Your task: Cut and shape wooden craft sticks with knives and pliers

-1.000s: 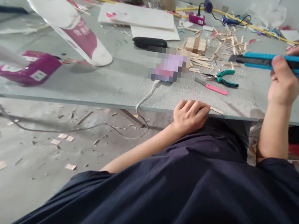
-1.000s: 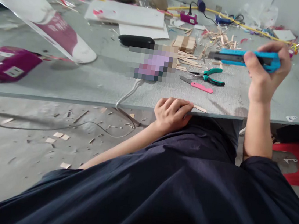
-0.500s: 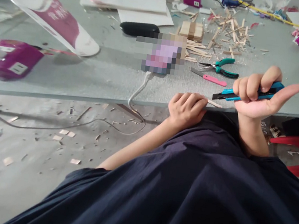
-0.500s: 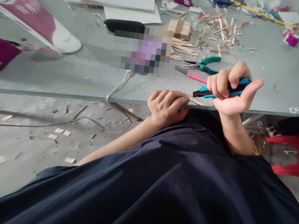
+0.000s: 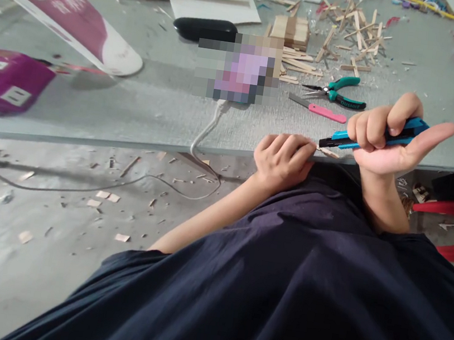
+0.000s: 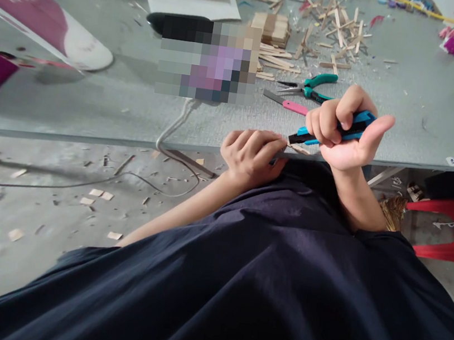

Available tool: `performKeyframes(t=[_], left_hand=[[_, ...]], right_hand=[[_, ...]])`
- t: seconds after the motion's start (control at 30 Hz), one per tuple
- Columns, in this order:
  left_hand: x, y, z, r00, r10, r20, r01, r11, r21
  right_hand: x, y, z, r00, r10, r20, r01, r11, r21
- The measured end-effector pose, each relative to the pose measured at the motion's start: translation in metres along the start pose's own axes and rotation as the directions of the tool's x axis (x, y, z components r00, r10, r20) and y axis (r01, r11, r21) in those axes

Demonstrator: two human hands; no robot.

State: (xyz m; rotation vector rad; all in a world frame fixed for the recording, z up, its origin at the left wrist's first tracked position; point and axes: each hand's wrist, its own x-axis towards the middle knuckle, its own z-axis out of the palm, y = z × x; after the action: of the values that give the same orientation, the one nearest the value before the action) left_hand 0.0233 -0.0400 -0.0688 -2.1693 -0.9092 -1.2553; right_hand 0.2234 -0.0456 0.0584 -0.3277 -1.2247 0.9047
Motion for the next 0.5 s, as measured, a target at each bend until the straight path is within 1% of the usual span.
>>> performKeyframes(t=[0.13,0.17,0.3,0.37,0.43,0.5], left_hand=[[-0.002,-0.001,0.0,0.997,-0.032,0.065,0.033,0.999,-0.005],[-0.002,-0.001,0.0,0.998,-0.033,0.062,0.034,0.999,-0.008],[-0.002,0.0,0.001,1.0,-0.014,0.009,0.014,1.0,-0.002],[-0.003,0.0,0.001,0.998,-0.047,0.041,0.049,0.998,-0.041],[-0.005,-0.001,0.002,0.993,-0.084,0.079,0.09,0.993,-0.078],[-0.006,-0.001,0.002,0.991,-0.092,0.095,0.098,0.993,-0.066]], right_hand=[[-0.002,-0.001,-0.001,0.999,0.011,-0.049,-0.011,1.0,-0.006],[-0.003,-0.003,-0.002,0.999,0.02,-0.033,-0.02,1.0,-0.001],[-0.003,-0.016,-0.005,0.987,0.079,0.137,-0.089,0.994,0.069],[-0.003,-0.023,-0.004,0.98,0.113,0.162,-0.124,0.991,0.057],[-0.003,-0.027,-0.002,0.983,0.125,0.136,-0.132,0.99,0.042],[-0.005,-0.028,-0.001,0.987,0.126,0.1,-0.129,0.991,0.026]])
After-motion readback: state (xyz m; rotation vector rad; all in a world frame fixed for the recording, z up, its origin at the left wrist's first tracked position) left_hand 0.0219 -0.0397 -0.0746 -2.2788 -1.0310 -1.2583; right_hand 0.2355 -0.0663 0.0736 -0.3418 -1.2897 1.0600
